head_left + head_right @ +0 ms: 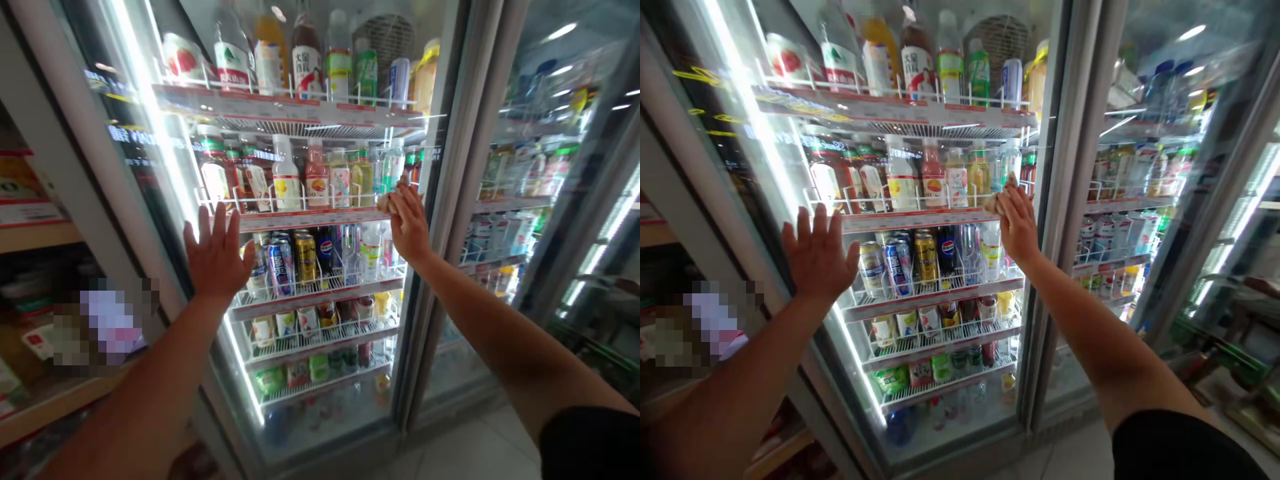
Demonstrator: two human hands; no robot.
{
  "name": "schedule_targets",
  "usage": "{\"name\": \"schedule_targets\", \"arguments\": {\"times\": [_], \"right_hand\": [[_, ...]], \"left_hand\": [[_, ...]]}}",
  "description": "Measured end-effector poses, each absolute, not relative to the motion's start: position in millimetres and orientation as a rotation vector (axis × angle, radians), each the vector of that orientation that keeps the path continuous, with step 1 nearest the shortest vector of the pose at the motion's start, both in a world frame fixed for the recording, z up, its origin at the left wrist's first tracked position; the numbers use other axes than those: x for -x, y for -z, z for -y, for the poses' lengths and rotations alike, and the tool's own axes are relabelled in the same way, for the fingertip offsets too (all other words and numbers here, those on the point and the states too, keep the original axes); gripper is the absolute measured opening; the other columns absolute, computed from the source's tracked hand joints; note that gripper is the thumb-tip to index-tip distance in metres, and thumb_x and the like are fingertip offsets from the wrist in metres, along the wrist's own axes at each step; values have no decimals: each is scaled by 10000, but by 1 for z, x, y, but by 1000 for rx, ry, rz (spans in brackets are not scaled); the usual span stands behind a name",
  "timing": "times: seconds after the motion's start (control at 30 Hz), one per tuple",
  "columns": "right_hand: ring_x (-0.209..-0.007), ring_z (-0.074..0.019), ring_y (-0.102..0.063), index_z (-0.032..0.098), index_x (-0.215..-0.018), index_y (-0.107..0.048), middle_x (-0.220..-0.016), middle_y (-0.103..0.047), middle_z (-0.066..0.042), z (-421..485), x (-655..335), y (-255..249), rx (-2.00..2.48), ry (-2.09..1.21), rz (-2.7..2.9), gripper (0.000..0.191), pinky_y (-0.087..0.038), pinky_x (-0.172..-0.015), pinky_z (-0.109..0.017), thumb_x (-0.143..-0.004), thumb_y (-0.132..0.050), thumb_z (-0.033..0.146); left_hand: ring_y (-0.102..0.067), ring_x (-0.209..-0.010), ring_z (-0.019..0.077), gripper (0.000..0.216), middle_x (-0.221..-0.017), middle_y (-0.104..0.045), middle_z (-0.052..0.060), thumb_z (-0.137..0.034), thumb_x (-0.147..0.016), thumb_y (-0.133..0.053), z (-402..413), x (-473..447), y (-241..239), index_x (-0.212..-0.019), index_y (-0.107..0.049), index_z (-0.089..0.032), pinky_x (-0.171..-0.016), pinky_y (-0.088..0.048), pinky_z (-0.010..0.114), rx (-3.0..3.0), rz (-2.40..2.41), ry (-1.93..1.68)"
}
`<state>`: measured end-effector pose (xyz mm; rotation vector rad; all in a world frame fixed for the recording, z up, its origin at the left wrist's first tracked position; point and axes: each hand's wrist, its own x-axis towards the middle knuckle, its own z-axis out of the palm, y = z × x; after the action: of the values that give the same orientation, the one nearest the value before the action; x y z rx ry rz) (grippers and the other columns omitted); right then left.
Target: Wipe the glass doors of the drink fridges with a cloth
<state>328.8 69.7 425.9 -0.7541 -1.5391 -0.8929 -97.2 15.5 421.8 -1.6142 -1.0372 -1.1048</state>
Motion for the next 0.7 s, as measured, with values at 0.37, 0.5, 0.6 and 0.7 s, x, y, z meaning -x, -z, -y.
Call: {"name": "schedule_targets", "arguments": {"times": [0.37, 0.5, 0.6, 0.7], "right_hand": [[-1540, -295, -431, 352, -1532, -538, -1567, -577, -33, -58, -333, -399, 714, 805, 1814, 540, -426, -1260, -612, -1041, -468, 141], [-1567, -318, -375, 344, -1568, -496, -1610, -524, -48, -56, -322, -390, 768, 774, 1732, 587, -384, -1268, -656, -1024, -469, 125], [-1508, -270, -479, 361, -1495, -580, -1528, -618, -31, -45, -308, -363, 646, 816, 2078, 533, -434, -1254, -592, -1027, -490, 121], [-1502, -249, -488, 328, -1482, -595, -1511, -635, -37, -43, -303, -369, 558, 856, 2136, 498, -418, -1275, -549, -1042, -485, 122]], "left_hand": [[-106, -1630, 334, 687, -1722, -256, 133, -460, -1047, -472, -5, 88, -425, -1650, -315, -173, -1314, -49, 628, 1649, 1130, 1159], [-109, -1631, 319, 675, -1720, -261, 133, -469, -1051, -451, -5, 87, -426, -1635, -341, -150, -1317, -57, 614, 1642, 1143, 1143], [-99, -1632, 318, 670, -1724, -254, 131, -464, -1052, -458, -5, 87, -425, -1632, -343, -150, -1319, -43, 618, 1661, 1129, 1161], [-88, -1634, 312, 673, -1720, -256, 151, -440, -1054, -476, -6, 88, -424, -1636, -333, -133, -1326, -39, 599, 1650, 1086, 1152]]}}
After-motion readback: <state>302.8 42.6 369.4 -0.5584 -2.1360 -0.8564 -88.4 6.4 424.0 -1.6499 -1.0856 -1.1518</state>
